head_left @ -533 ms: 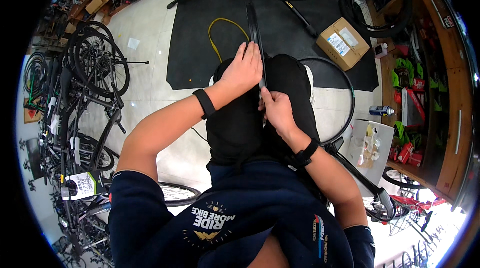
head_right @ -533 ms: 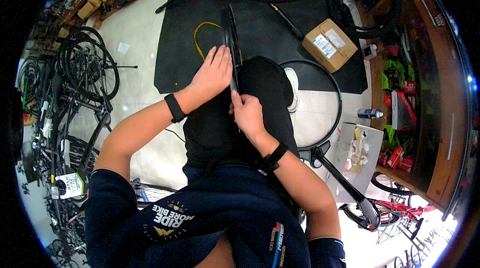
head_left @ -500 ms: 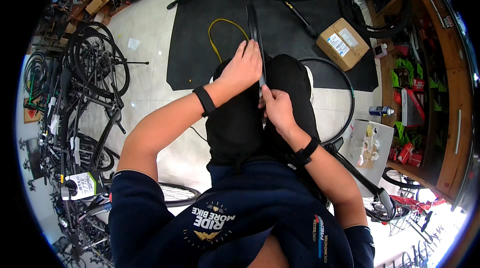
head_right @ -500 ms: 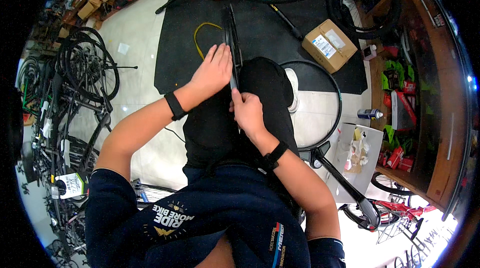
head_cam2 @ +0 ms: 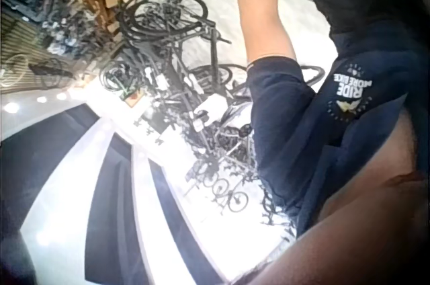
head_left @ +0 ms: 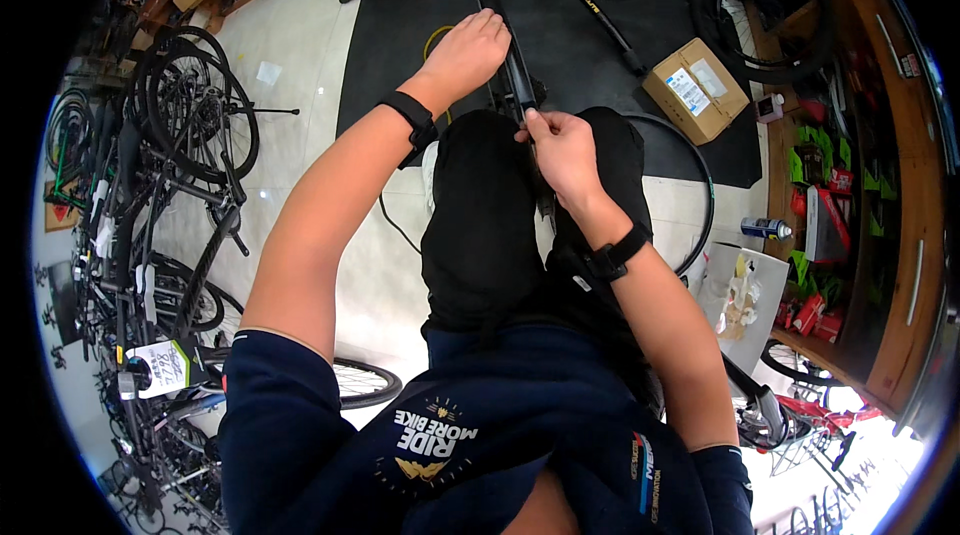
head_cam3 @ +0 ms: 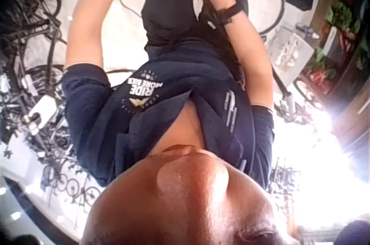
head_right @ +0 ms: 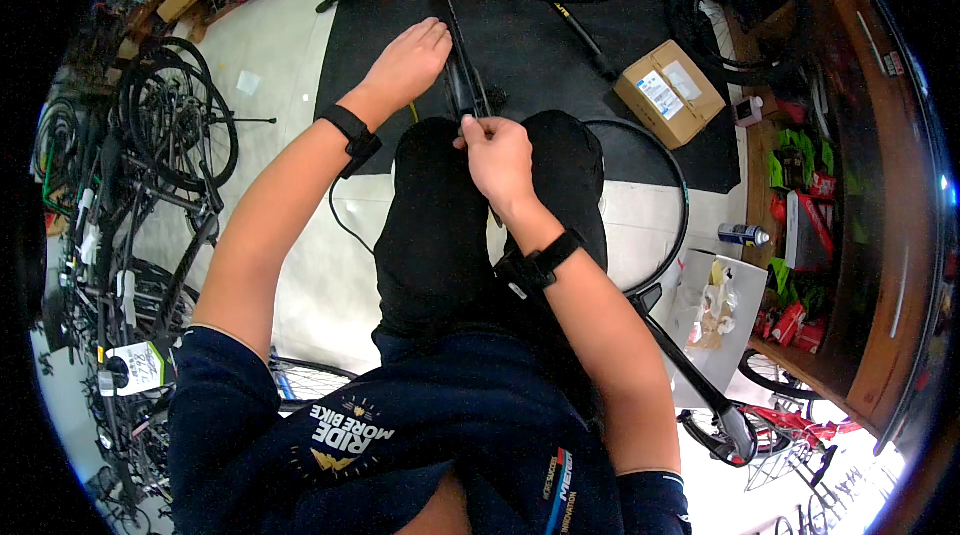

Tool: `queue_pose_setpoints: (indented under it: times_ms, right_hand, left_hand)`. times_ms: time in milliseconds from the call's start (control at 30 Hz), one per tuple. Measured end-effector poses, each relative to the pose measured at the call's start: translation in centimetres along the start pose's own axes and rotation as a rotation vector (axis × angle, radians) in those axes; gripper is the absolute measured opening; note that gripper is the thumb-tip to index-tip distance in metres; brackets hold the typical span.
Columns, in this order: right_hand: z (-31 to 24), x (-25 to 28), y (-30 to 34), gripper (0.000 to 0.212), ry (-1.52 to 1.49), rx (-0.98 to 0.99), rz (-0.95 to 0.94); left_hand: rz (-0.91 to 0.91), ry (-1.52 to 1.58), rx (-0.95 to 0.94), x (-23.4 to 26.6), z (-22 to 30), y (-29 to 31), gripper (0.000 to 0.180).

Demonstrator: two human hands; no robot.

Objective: The person prepares a bicycle rim by applying rim tape from a roll around the interior circumference of the wheel.

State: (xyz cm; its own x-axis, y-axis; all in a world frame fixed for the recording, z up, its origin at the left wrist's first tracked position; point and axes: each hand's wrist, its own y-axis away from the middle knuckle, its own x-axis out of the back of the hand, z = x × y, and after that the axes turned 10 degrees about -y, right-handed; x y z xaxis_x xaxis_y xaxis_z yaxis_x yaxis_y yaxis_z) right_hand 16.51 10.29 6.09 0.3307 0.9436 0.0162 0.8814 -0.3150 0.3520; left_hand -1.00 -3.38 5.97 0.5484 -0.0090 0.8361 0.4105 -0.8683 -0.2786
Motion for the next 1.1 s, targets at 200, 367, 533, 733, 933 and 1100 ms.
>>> queue_pose_setpoints:
  times_ms: [200,367,533,733,933,1100]
  right_hand:
    - [2.2,0.9,1.4,0.036,-0.01,-0.074,-0.02]
    - [4.9,1.4,3.3,0.035,-0.032,-0.098,-0.046]
    - [7.5,2.1,3.9,0.035,0.001,-0.101,-0.031]
    - [6.6,1.6,3.9,0.038,0.062,-0.075,0.025]
    - [5.0,1.2,3.7,0.04,0.115,-0.06,0.041]
    - [5.6,0.6,3.5,0.04,0.096,-0.054,0.066]
  left_hand:
    - [0.089,-0.04,0.03,-1.0,0.2,0.3,0.033]
    - [0.086,-0.013,0.043,-1.0,-0.3,0.8,0.032]
    - [0.057,-0.011,0.045,-0.7,-0.4,0.8,0.031]
    - [0.011,0.04,0.078,-0.7,-0.4,0.8,0.034]
    - [0.018,0.003,0.078,-0.6,0.3,1.5,0.043]
    - [-0.05,-0.101,0.09,0.2,1.3,2.0,0.048]
